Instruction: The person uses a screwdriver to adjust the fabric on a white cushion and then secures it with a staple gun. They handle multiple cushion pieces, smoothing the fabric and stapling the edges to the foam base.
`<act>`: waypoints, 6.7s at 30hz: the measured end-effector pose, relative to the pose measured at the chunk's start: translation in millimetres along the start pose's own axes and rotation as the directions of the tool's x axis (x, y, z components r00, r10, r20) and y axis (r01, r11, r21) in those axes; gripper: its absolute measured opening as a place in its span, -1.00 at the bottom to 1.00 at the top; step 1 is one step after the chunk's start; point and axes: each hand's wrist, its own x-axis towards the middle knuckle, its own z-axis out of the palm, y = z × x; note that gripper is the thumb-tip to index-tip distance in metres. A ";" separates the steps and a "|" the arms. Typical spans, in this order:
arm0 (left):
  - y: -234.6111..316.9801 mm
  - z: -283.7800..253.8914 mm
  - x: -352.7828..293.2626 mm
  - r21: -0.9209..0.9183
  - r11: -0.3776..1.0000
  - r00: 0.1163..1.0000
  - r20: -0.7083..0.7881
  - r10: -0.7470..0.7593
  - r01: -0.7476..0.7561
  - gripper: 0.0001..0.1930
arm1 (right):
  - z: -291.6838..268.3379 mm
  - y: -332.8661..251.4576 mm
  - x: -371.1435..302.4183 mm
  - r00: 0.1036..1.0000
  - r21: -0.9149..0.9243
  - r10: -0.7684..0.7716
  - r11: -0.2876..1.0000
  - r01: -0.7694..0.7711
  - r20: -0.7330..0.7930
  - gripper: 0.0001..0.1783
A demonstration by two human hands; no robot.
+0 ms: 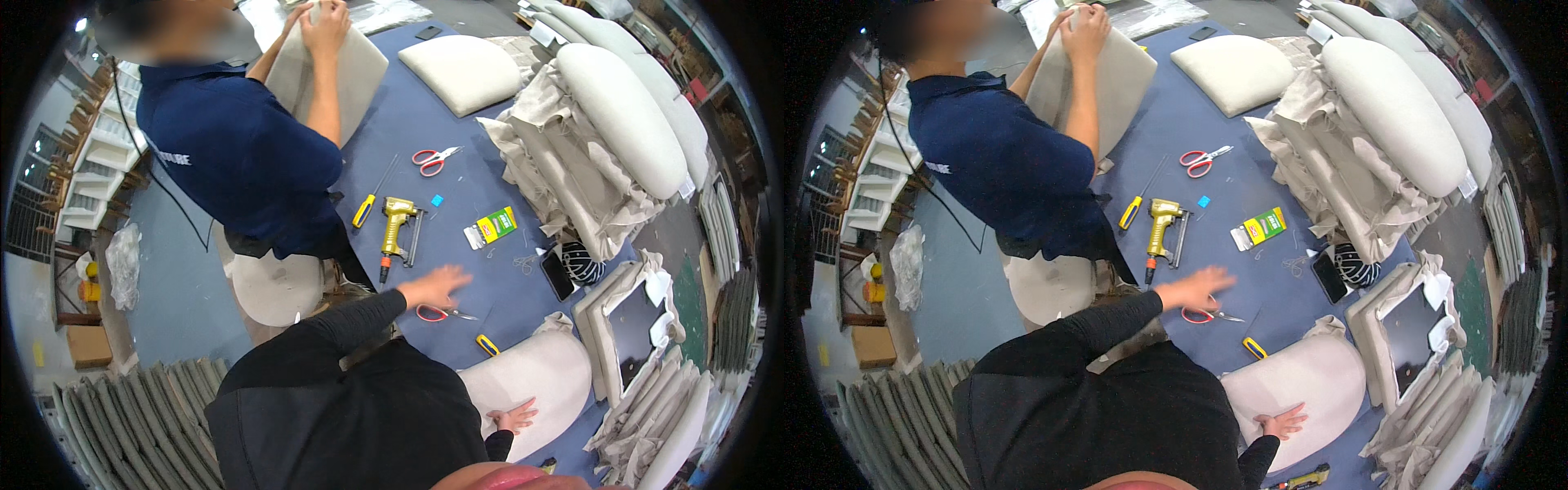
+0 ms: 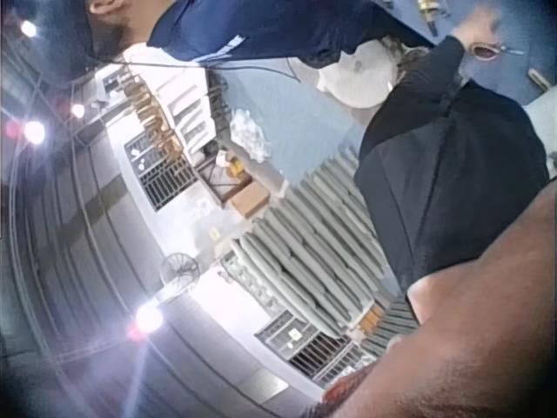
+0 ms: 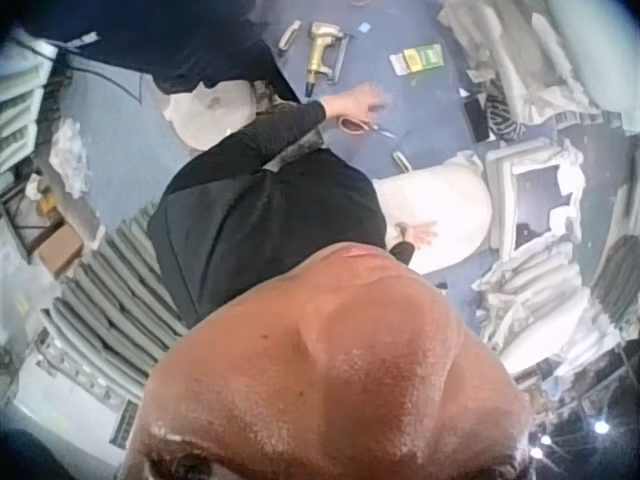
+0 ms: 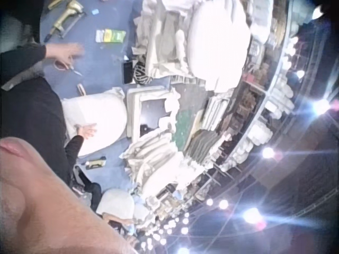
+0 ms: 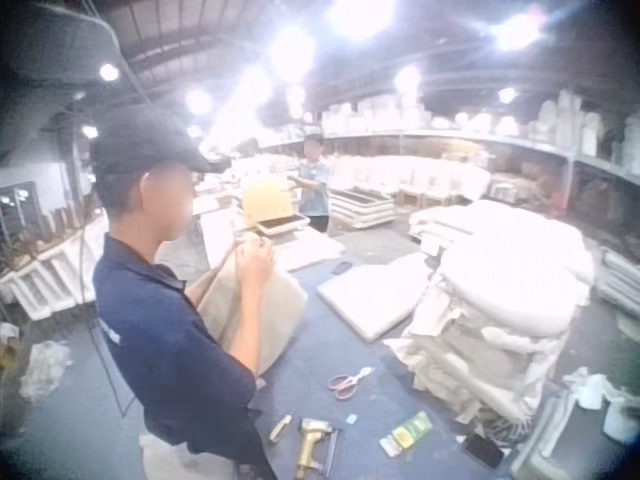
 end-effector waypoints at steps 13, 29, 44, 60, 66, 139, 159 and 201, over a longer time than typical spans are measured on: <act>13.7 -547.2 19.0 -0.098 0.720 -0.070 -0.995 -0.068 0.687 -0.23 | 12.8 13.4 7.5 0.999 0.045 0.004 0.999 -0.002 -0.033 0.89; -107.0 -497.8 -16.7 0.164 0.641 -0.026 -0.961 0.277 0.750 -0.20 | 19.1 -7.7 -2.5 0.985 -0.097 0.112 0.987 -0.125 -0.132 0.63; -110.8 -507.7 -51.1 0.126 0.382 0.086 -0.989 0.120 0.915 -0.28 | 25.8 -13.0 6.9 0.973 -0.207 0.166 0.958 -0.197 -0.158 0.67; -107.4 -264.2 43.6 0.147 0.891 0.878 -0.298 -0.375 0.430 -0.33 | 21.4 -15.0 -4.6 0.981 -0.093 0.142 0.984 -0.155 -0.132 0.62; -83.1 -81.1 74.4 0.283 0.674 0.719 -0.090 -0.690 0.682 0.09 | 22.6 -0.1 3.0 0.976 -0.125 0.163 0.976 -0.181 -0.142 0.67; -35.8 -334.6 44.6 -0.043 0.999 0.213 -0.976 -0.037 -0.024 -0.23 | 19.5 -0.6 -1.9 0.987 -0.139 0.098 0.984 -0.115 -0.129 0.70; 18.4 20.5 -8.1 -0.023 0.911 0.755 0.568 -0.327 0.412 0.00 | 17.9 -7.6 1.3 0.981 -0.119 0.144 0.980 -0.159 -0.131 0.68; 40.7 80.6 -36.6 0.264 0.936 0.825 0.456 -0.335 0.234 0.10 | 23.5 -17.9 -2.1 0.976 -0.162 0.152 0.971 -0.177 -0.155 0.52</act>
